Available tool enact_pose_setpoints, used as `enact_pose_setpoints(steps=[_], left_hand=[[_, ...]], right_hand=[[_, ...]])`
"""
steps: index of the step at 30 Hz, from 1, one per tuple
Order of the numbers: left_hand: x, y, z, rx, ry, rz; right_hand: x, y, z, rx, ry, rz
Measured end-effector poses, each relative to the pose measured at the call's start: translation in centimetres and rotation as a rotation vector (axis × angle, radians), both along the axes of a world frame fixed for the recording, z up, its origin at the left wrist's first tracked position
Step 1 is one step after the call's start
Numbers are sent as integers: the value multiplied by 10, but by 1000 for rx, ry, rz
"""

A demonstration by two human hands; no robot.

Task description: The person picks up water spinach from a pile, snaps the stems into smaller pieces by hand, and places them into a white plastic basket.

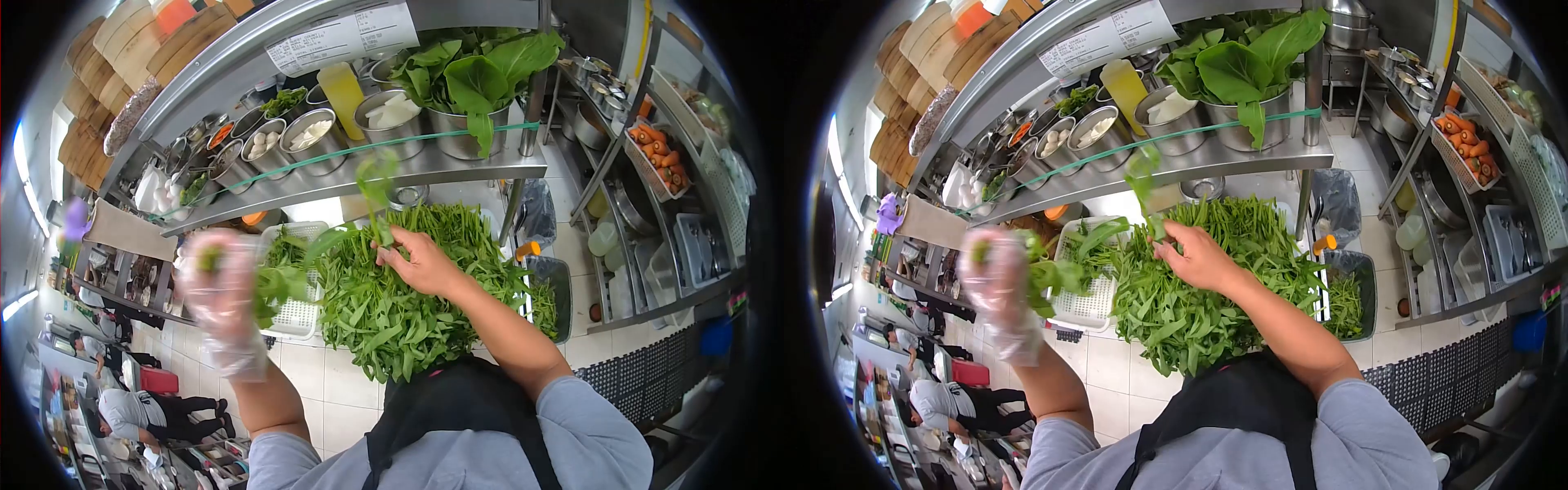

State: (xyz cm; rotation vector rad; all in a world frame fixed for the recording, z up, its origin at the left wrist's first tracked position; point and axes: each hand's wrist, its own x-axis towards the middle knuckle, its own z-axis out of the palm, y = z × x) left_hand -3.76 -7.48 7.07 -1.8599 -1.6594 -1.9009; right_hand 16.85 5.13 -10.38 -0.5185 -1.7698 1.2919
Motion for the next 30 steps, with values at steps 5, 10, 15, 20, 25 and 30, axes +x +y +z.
enact_pose_setpoints(steps=[5,10,15,20,25,30], left_hand=[[37,30,-31,-228,769,-174],[22,55,-49,-407,1012,23],[24,61,-39,-420,893,-43],[52,58,-53,-379,1163,-149],[55,73,-73,-394,1230,-175],[49,80,-77,-391,1239,-246]], right_hand=[[10,-1,25,131,-113,-28],[22,0,23,98,-56,-21],[37,4,12,-30,-221,18],[36,0,9,150,-244,-52],[34,3,-5,190,-124,-35],[43,2,-4,126,-259,5]])
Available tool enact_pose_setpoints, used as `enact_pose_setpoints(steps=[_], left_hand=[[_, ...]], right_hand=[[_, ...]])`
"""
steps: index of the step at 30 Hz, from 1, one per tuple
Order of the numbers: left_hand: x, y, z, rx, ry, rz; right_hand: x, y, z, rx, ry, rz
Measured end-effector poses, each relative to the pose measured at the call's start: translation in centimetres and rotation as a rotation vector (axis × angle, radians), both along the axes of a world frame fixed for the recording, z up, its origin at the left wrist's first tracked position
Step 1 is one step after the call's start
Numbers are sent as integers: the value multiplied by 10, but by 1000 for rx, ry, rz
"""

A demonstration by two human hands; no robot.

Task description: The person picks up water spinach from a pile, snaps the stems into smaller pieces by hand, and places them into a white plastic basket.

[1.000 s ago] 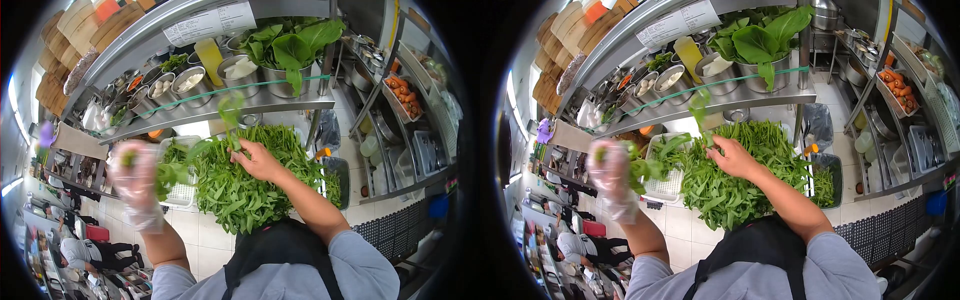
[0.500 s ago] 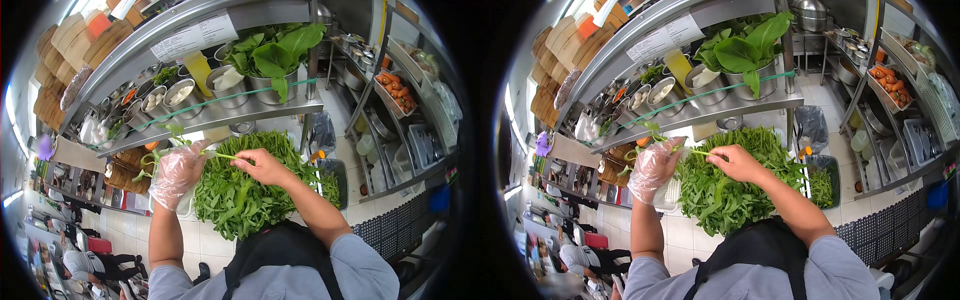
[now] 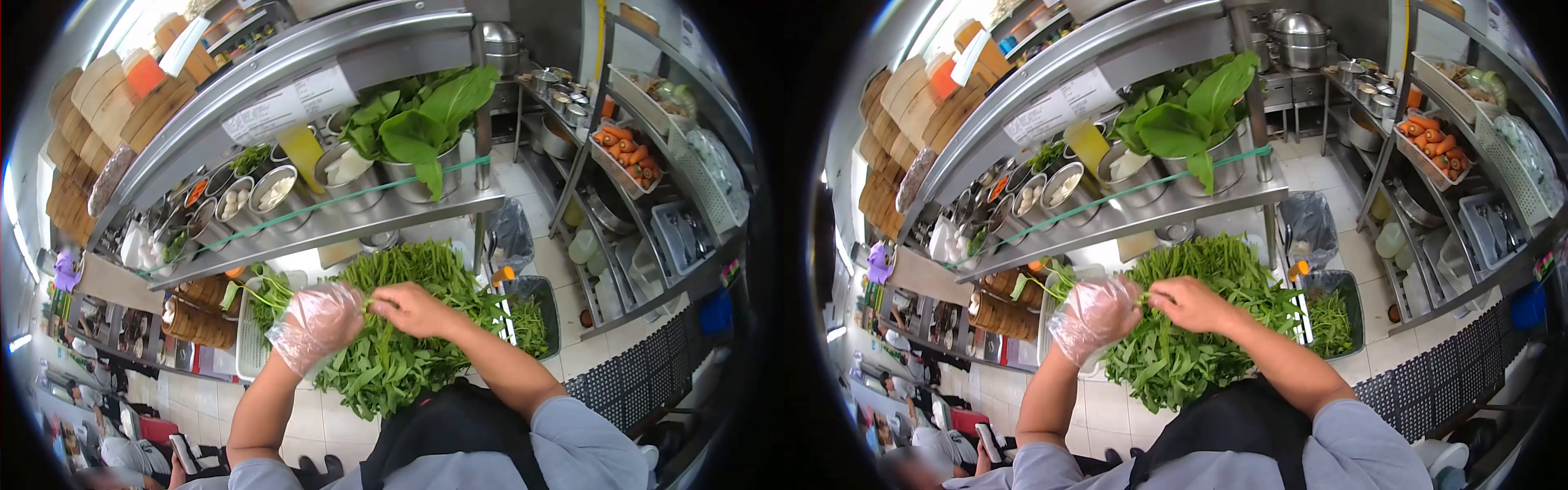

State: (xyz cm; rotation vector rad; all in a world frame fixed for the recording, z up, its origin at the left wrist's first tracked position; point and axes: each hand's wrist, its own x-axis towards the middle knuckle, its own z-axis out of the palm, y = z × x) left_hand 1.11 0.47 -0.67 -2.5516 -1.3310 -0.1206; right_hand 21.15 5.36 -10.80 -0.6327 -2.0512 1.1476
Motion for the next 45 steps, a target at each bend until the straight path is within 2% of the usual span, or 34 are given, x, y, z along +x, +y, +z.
enact_pose_setpoints(steps=[3,7,8,10,11,12,14,16,18,20,22,23,25,26,28,30,31,32,33,35,36,37,38,40,42,43,45], left_hand=[[8,3,-4,-33,24,-63],[7,11,-18,-111,-413,56],[4,14,-27,-116,-411,37],[-2,18,-47,-238,-842,133],[-12,25,-56,-216,-1025,147],[-25,32,-60,-195,-1209,164],[-46,39,-55,-235,-1463,249],[-67,41,-40,-298,-1505,403],[-87,45,-29,-14,-1323,182],[-80,41,-2,-11,-1453,332],[-95,33,5,-237,-1443,395],[-100,28,-5,-125,-1134,429],[-72,22,-10,-157,-786,466],[-42,18,-6,-288,-751,476],[-18,14,-33,-574,-796,572],[-15,22,-76,-426,-477,474],[-11,24,-91,-425,-478,478],[-7,26,-103,-567,-347,510],[-4,28,-107,-705,-211,536],[-8,26,-105,-671,-298,538],[-10,26,-102,-642,-385,542],[-5,24,-80,-719,-461,662],[-10,19,-73,-720,-460,661],[-19,7,-60,-577,-585,618],[-17,-4,-36,-579,-614,642],[-14,-8,-27,-578,-597,580],[-12,-12,-16,-575,-578,522]], right_hand=[[-4,-3,-8,50,61,-22],[-15,-11,-12,40,217,-125],[-16,-13,-10,-13,263,-130],[-22,-14,-18,-120,385,-127],[-22,-13,-26,-243,442,-65],[-23,-10,-37,-237,444,-89],[-24,-5,-57,-393,647,-30],[-13,-5,-59,-536,718,-66],[-7,-3,-59,-710,978,-151],[9,2,-55,-823,1245,-116],[25,7,-50,-939,1353,-33],[31,7,-43,-959,1409,4],[40,6,-41,-973,1485,101],[44,7,-41,-969,1504,161],[48,3,-35,-972,1493,141],[52,5,-36,-971,1344,133],[51,10,-44,-977,1264,98],[50,9,-42,-977,1262,101],[48,9,-38,-935,1084,-25],[47,13,-46,-900,821,-219],[48,13,-45,-896,825,-223],[49,13,-44,-949,745,-266],[49,12,-44,-1002,663,-307],[48,14,-50,-1046,637,-285],[40,14,-44,-987,470,-190],[35,11,-37,-943,431,-160],[18,10,-27,-871,460,-135]])
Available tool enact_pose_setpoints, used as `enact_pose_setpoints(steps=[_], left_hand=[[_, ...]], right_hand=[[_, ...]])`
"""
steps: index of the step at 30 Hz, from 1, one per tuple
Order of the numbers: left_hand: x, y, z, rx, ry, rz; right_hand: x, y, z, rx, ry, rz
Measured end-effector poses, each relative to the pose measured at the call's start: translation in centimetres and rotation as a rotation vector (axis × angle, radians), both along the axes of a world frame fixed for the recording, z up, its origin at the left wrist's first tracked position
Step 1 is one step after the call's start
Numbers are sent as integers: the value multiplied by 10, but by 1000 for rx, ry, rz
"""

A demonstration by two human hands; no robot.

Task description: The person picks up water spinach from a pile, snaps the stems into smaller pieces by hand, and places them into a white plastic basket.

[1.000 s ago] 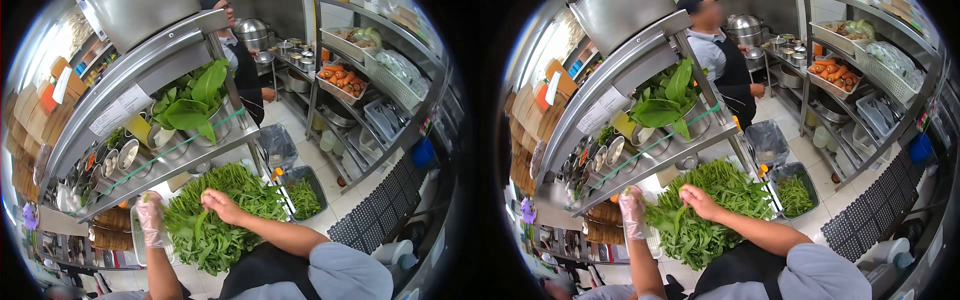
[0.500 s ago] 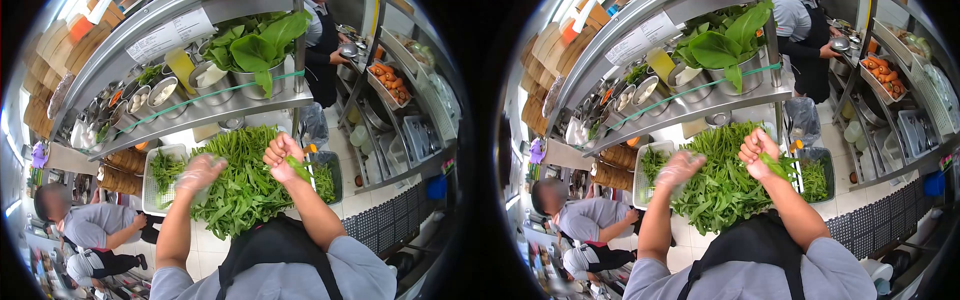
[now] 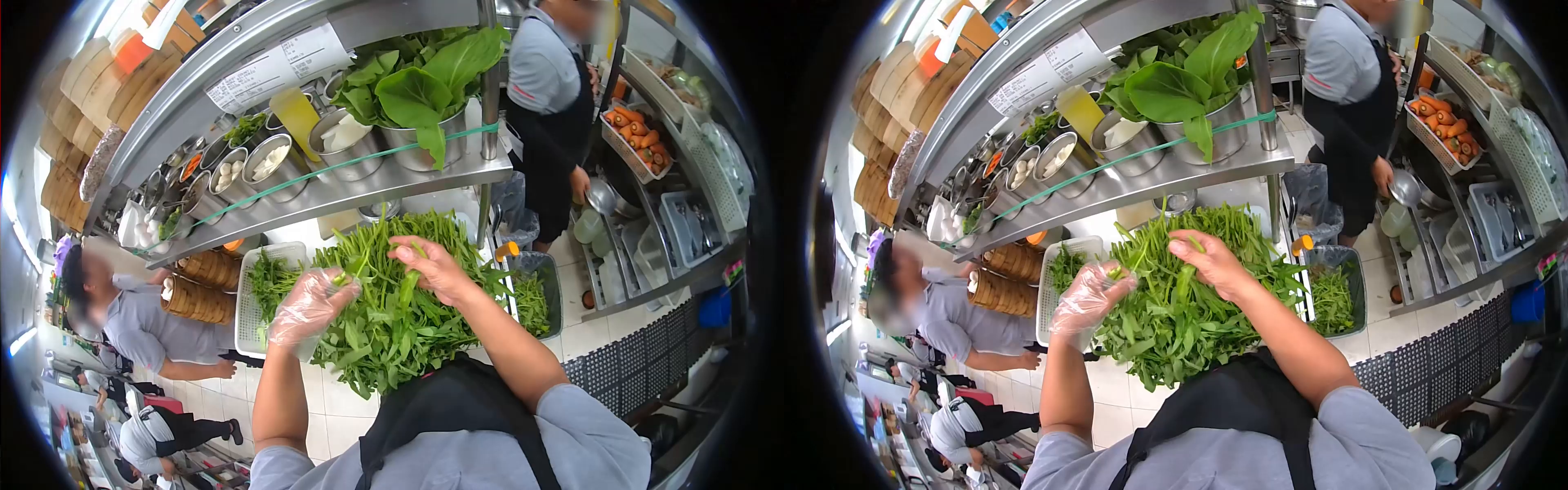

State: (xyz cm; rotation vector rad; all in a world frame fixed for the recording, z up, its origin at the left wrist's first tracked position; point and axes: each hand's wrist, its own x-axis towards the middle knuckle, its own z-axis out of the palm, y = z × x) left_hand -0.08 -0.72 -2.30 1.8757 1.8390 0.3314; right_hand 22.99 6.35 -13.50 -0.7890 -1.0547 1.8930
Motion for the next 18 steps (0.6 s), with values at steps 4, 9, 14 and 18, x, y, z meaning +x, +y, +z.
enact_pose_setpoints(steps=[4,9,14,18], left_hand=[[12,-8,16,-84,-91,-59],[1,-13,22,-67,-62,-138],[-1,-22,35,165,-309,75],[42,-25,38,180,94,-16]], right_hand=[[-12,1,22,170,52,80],[-13,7,23,287,1,171],[-10,-1,27,291,77,70],[-11,-11,38,317,76,46]])
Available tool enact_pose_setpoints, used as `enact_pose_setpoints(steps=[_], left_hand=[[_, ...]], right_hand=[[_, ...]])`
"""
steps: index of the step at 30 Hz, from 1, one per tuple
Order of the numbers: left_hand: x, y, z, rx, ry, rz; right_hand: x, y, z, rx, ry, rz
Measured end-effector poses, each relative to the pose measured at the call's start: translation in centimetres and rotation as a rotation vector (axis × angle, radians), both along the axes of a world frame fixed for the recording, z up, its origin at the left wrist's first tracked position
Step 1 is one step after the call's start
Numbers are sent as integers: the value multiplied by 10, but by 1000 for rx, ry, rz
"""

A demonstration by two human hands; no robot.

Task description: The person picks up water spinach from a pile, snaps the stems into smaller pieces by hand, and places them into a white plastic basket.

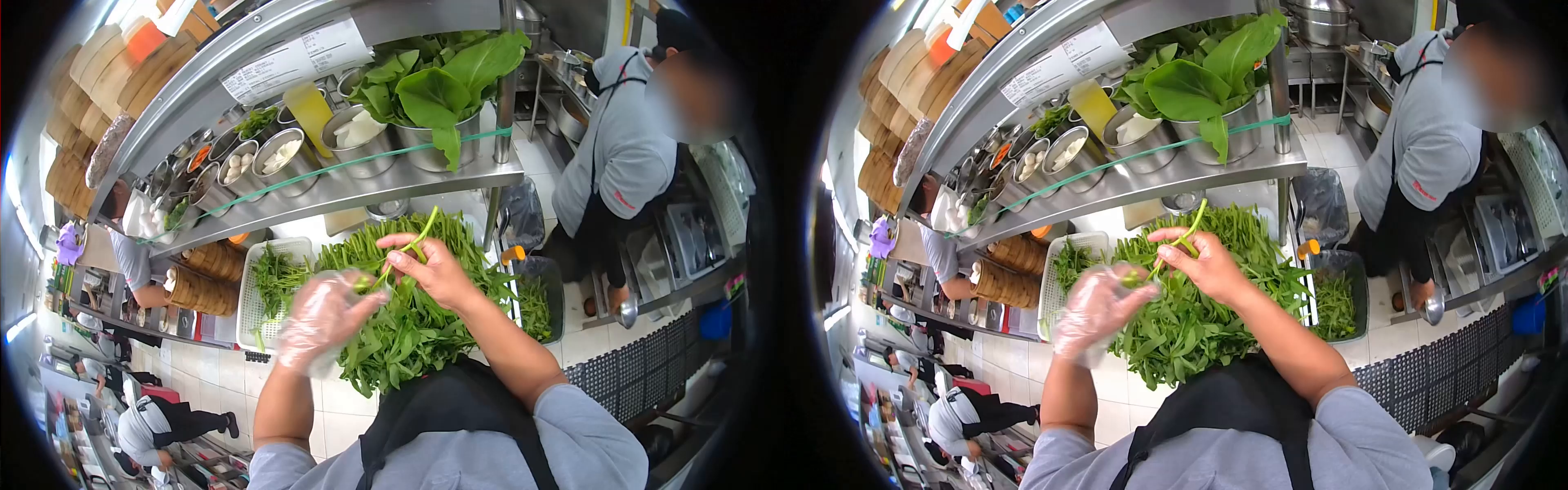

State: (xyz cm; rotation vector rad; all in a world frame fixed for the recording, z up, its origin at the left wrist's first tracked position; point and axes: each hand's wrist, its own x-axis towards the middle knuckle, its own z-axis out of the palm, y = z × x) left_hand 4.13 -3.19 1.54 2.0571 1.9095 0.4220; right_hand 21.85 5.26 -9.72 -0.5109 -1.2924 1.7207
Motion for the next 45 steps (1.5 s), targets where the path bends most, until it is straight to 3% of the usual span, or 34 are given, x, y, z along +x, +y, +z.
enact_pose_setpoints(steps=[3,5,7,9,11,13,15,17,21,22,23,25,26,29,30,31,33,35,37,38,39,41,43,44,45], left_hand=[[-7,12,-19,-68,30,-88],[-23,15,-32,-248,-245,-21],[-28,10,-32,-253,-179,-7],[-27,-2,-23,-37,-301,70],[-29,6,6,-166,-268,-22],[-39,11,13,-479,-201,-12],[-41,8,3,-496,-195,-29],[-34,2,-12,-96,90,-137],[-24,3,-1,-243,54,-92],[-16,8,21,-421,-156,-116],[-19,10,20,-423,-156,-114],[-28,16,10,-267,-459,-153],[-20,20,1,-157,-316,-170],[0,24,-23,-112,-245,-268],[9,25,-33,107,-194,-362],[8,25,-37,106,-194,-363],[9,25,-43,124,-132,-267],[3,36,-64,42,-279,-257],[2,42,-77,104,-675,-27],[-12,49,-73,-67,-755,168],[-23,50,-65,-85,-998,273],[-65,62,-73,143,-1329,-41],[-49,51,-42,196,-1269,316],[-81,56,-59,99,-1170,150],[-81,53,-58,100,-1174,162]], right_hand=[[6,4,-3,136,-86,72],[12,8,-12,285,-157,50],[20,11,-16,551,-305,33],[29,9,-19,482,-257,70],[45,10,-18,151,-84,174],[45,13,-19,113,-12,93],[43,9,-14,-75,39,-7],[37,4,-12,-132,72,2],[29,4,-18,-65,69,40],[25,2,-15,-95,96,-16],[22,-1,-13,-128,122,-73],[17,-4,-16,-122,107,-45],[15,-6,-17,-111,90,-17],[6,-14,-15,-21,-24,32],[4,-18,-11,17,-104,-12],[2,-19,-9,16,-104,-13],[0,-24,-7,195,-128,-139],[-4,-33,-8,208,-140,-186],[-8,-37,-12,381,-173,-355],[-9,-36,-13,504,-165,-517],[0,-35,-10,503,-165,-519],[39,-31,-9,524,-337,-731],[90,-24,-15,498,-479,-943],[115,-22,-16,458,-560,-1046],[139,-13,-27,460,-545,-1088]])
